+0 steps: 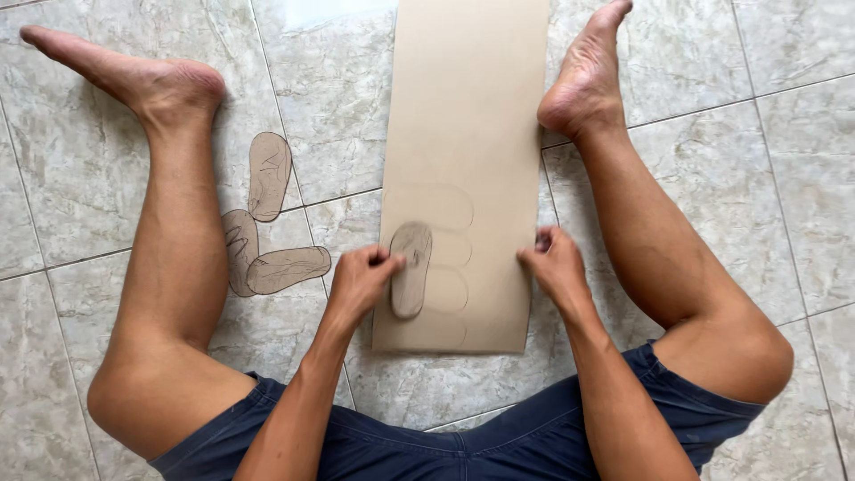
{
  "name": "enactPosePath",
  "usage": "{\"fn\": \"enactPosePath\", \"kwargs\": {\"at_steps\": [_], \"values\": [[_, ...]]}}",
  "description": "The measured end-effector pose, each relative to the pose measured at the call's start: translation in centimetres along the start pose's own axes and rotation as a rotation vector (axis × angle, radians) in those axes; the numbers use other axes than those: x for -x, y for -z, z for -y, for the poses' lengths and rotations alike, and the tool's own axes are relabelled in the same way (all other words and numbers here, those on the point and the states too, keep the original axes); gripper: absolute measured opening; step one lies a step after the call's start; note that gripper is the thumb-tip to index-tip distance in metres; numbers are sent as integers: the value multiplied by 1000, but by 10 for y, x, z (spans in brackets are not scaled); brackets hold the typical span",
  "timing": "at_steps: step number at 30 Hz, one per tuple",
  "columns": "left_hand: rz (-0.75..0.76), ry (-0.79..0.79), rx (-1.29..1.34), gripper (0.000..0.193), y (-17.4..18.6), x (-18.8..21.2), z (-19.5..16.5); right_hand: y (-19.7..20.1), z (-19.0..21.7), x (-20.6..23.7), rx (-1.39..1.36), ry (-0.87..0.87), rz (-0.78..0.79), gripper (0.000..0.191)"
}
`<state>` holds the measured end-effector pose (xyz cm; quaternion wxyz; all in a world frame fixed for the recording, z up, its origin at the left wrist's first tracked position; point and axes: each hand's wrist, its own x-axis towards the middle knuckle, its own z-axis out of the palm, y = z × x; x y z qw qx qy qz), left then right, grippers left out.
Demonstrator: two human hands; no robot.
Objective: The person lies on a tiled floor with a long strip of cardboard across their legs. They place sandal-sole-shaped template pieces on the cardboard one at a time and trace around each with a pen, marking outlines and small crosses inside them, then set the finished templates aside and continue with the next piece.
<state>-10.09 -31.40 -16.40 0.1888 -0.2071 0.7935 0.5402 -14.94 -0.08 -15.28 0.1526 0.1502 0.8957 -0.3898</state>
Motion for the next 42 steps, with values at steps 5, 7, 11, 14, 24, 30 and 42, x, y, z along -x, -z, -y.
{"fn": "enactPosePath", "kwargs": {"at_steps": [5,7,11,14,24,30,42], "values": [[95,80,-56,30,1,68,36,6,-7,59,345,-58,195,37],[181,114,-86,28,1,81,40,12,-1,69,549,15,242,35],[-106,-297,-301,17,2,81,35,17,21,70,620,5,208,35],[11,-216,218,14,-1,67,27,-1,32,71,240,110,285,34],[-354,-199,647,27,-33,17,4,-76,39,32,-717,-187,324,28],[-460,-444,-424,49,-28,22,7,-82,44,17,-424,58,93,25],[-461,-454,-432,43,-31,18,22,-68,39,31,-12,247,22,46]]}}
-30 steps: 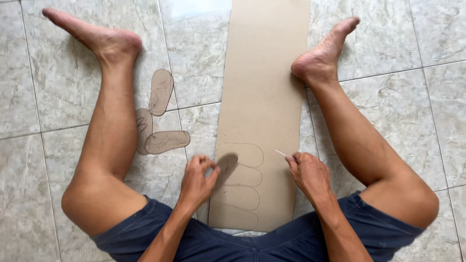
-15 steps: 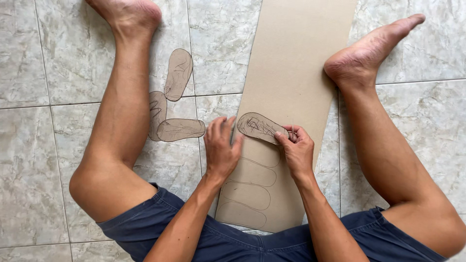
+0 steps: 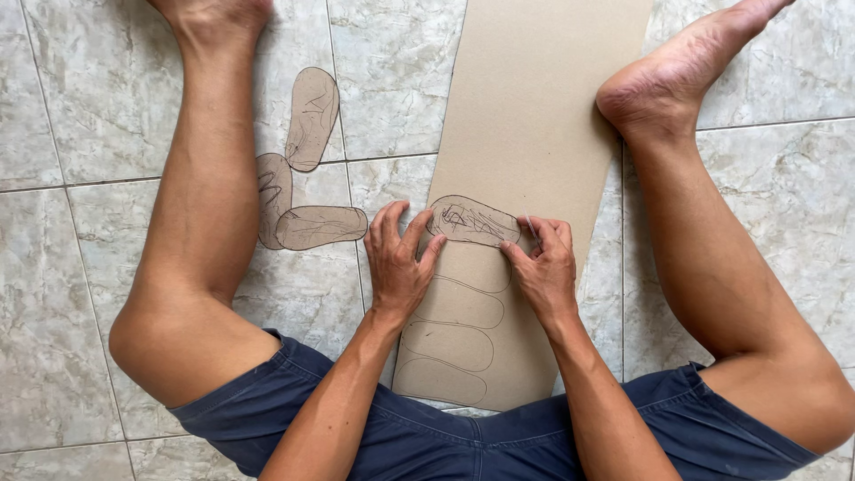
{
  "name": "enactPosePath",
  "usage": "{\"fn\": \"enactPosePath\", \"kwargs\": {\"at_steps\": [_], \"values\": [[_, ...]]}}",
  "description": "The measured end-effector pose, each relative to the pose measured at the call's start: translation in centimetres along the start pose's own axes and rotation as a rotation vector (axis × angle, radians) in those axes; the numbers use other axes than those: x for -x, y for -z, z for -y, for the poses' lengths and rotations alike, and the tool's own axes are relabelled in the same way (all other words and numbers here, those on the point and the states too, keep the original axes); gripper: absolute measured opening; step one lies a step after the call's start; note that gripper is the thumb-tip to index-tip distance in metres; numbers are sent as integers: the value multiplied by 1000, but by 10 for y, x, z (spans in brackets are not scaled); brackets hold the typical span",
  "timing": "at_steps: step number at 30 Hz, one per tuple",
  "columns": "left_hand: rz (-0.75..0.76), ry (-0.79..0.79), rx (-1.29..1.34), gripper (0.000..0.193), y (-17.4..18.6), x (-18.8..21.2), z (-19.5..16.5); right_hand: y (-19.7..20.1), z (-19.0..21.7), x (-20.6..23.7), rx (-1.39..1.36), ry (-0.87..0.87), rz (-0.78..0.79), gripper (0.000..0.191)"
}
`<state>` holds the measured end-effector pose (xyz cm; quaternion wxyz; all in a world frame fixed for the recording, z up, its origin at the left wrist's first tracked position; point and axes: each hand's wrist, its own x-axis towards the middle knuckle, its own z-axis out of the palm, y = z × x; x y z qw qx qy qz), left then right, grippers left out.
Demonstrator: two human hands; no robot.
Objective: The person lies on a tiled floor with a long strip of cardboard across their legs. They place sandal-sole-shaped template pieces on the cardboard one at a time and trace around each with a pen, marking outlines and small crosses inside them, then set the finished templates aside and continue with the next piece.
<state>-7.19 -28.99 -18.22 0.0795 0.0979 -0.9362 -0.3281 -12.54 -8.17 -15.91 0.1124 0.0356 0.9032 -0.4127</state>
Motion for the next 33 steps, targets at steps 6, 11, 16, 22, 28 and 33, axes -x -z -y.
{"fn": "enactPosePath", "kwargs": {"at_steps": [6,11,16,22,28,33], "values": [[10,9,4,45,-1,2,2,5,1,2,-1,38,23,48],[-11,3,1,44,-3,2,3,8,3,2,42,8,47,48],[-6,9,-1,45,-9,4,3,9,5,-1,36,18,47,47],[2,-63,-72,39,-13,0,2,6,-1,-1,64,23,50,45],[255,-396,-430,51,-26,16,-46,23,9,-14,274,228,128,34],[268,-351,-228,63,-24,25,-59,50,42,-57,417,-179,278,40]]}}
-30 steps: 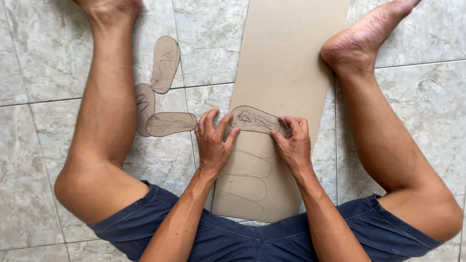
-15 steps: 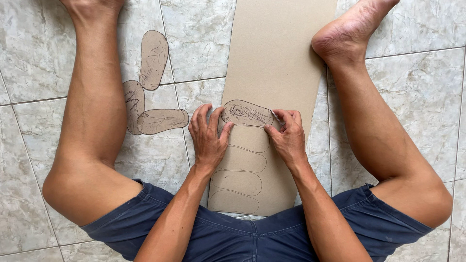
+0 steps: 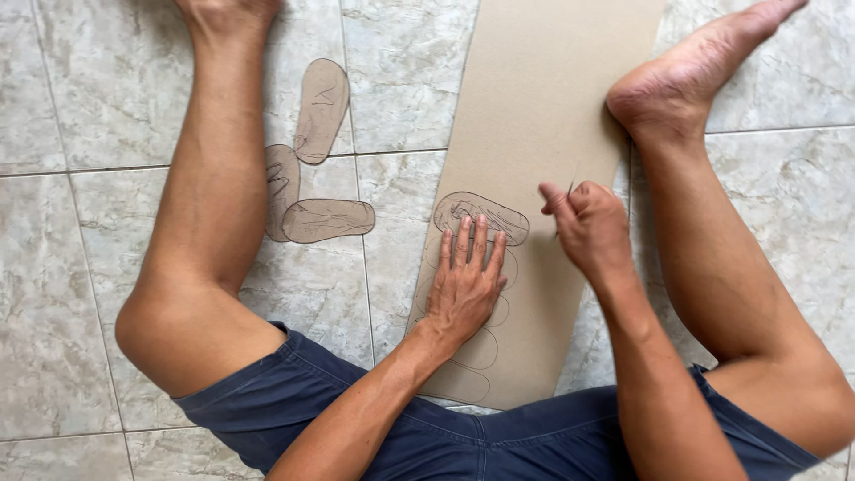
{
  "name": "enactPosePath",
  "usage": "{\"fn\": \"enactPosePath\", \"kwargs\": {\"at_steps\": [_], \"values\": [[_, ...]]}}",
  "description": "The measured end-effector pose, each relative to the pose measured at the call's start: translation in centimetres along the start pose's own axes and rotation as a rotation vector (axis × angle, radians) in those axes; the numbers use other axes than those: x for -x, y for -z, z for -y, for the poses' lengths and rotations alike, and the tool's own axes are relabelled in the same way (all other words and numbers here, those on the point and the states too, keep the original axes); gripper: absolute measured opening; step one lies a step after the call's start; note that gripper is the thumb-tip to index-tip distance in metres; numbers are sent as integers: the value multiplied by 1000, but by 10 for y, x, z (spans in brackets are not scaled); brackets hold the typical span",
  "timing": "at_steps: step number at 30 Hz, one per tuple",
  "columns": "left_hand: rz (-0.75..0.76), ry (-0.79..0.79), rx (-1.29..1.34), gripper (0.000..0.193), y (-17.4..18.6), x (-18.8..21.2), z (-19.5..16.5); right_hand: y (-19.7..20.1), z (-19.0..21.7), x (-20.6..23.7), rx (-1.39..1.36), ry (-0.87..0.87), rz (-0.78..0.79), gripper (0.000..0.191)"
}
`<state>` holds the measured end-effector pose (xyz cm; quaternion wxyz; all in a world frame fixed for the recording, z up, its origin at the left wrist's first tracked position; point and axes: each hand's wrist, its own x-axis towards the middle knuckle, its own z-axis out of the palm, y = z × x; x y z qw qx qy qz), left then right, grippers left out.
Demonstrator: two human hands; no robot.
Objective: The person lies on a tiled floor with a long strip of cardboard across their legs. They place sandal-sole-shaped template pieces on the cardboard one at a time and trace around each with a pen, marking outlines and small crosses inside them, then set the finished templates aside and continue with the next piece.
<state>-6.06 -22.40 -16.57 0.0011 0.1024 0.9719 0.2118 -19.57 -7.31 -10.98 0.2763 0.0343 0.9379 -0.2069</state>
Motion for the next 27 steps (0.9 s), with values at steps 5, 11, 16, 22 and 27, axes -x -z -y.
{"fn": "enactPosePath", "kwargs": {"at_steps": [5,11,16,22,27], "values": [[6,11,-3,63,6,-2,2,-1,45,-21,-447,474,292,30],[80,57,-61,53,7,-11,-5,-31,110,-32,73,575,430,23],[43,49,-99,58,9,-19,-6,-40,139,-36,346,578,469,32],[196,36,-127,61,16,-27,-5,-38,126,-45,333,708,299,32],[376,5,-186,64,27,-42,-1,-12,59,-36,137,616,137,25]]}}
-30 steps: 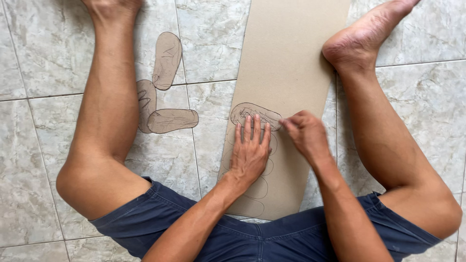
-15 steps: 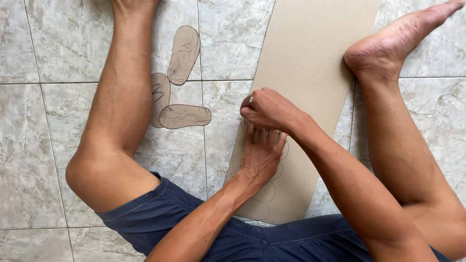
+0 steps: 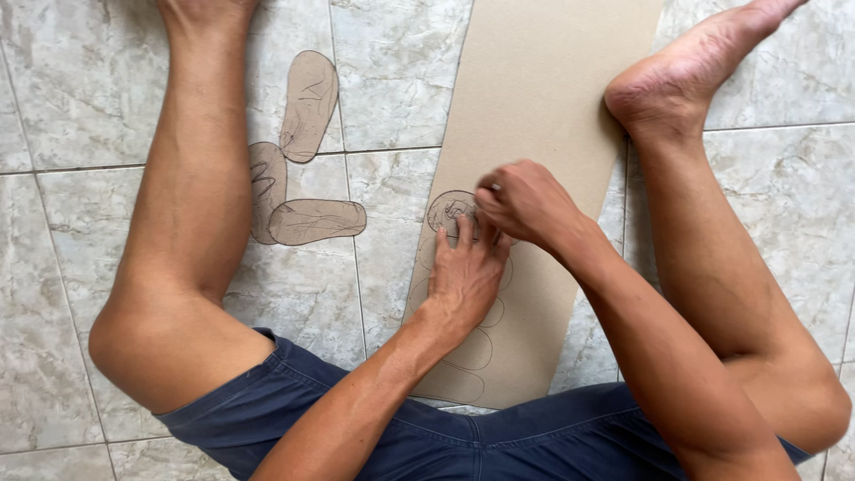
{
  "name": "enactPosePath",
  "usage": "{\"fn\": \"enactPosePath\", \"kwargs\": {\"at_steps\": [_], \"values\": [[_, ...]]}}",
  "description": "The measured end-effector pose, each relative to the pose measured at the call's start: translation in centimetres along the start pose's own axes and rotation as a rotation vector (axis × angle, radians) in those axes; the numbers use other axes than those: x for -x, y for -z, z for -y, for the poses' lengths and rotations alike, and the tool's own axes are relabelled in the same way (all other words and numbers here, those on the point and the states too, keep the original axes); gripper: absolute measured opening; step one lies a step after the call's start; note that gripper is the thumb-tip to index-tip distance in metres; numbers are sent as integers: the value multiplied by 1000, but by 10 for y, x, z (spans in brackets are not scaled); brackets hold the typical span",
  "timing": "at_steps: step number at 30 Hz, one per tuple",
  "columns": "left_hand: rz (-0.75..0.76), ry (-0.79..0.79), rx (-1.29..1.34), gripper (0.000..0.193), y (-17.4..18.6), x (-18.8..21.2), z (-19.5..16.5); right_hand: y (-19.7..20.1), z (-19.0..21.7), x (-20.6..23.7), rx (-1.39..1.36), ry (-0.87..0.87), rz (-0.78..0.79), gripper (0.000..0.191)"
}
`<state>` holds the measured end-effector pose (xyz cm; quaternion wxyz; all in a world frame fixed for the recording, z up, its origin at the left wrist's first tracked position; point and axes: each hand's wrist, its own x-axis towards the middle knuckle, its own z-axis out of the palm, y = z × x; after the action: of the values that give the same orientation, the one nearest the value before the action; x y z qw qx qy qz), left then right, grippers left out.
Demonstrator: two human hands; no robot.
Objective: The person lies on a tiled floor with a long strip of cardboard across their legs. They place sandal-sole-shaped template pieces on the cardboard one at a time and trace around each with a pen, marking outlines and small crosses inside them, then set the finished templates aside and continue with the next piece.
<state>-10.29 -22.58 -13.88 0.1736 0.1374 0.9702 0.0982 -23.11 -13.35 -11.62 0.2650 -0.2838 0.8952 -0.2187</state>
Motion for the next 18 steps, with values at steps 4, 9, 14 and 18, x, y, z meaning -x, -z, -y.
{"fn": "enactPosePath", "kwargs": {"at_steps": [4,9,14,18], "values": [[90,-25,62,61,12,-7,8,-15,-36,71,-85,-55,-307,22],[222,-20,302,27,25,-35,19,-77,-27,122,-953,-250,-58,26],[325,63,365,21,36,-46,11,-126,18,115,-393,59,-202,37],[250,62,360,18,41,-34,2,-132,45,91,-107,281,-387,60]]}}
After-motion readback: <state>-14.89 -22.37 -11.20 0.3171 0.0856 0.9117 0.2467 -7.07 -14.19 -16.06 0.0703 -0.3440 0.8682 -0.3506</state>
